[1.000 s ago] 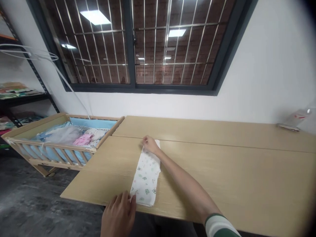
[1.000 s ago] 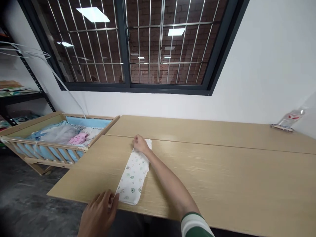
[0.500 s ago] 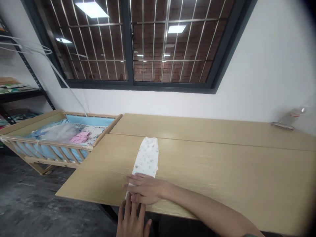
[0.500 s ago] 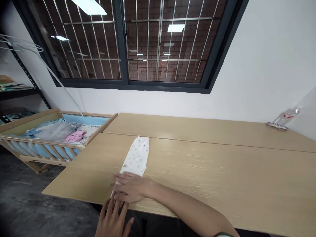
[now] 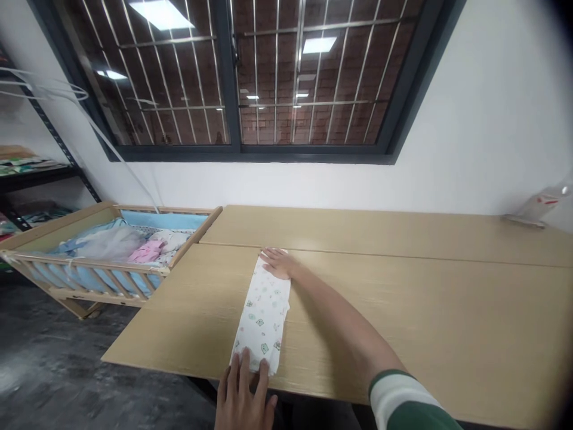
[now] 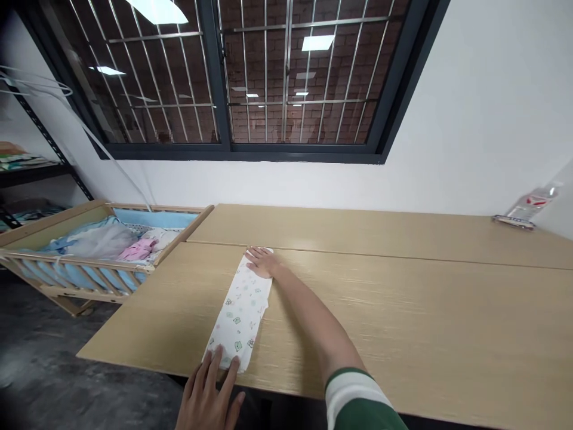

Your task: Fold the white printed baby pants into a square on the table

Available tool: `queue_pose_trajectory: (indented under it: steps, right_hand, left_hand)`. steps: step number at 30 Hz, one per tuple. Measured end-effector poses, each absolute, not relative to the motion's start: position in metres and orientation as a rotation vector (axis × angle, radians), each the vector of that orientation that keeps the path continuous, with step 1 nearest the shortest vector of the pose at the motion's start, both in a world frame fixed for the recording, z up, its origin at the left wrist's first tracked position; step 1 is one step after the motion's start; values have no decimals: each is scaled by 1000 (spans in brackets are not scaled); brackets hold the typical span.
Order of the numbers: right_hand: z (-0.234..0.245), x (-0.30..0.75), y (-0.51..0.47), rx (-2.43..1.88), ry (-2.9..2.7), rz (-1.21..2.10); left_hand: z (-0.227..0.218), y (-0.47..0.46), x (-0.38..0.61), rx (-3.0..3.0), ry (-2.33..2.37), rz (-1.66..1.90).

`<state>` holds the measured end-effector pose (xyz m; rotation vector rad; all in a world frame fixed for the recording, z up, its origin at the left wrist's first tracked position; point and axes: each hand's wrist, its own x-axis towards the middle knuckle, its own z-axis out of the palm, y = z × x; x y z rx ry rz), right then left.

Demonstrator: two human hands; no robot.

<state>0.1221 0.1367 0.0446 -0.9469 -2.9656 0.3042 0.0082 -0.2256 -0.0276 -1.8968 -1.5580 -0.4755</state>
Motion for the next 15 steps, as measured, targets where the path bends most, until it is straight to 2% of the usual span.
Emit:
queue_pose_trajectory:
  steps: [4,8,11,15]
  right_hand:
    - [42,120,146,-912,-2878,279]
    - [50,114,127,-812,-2777,101]
    - [69,118,95,-764,-2683,8]
    - [92,145,25,-879,-2544,106]
  left_hand:
    - [-25,-226,11,-1890,-1531,-488]
    - [-14,-225,16,-1894,-1575,-508]
    - [1,-220,8,-1970,-1599,-590]
    - [22,-211,-22,-2121,-1633,-802]
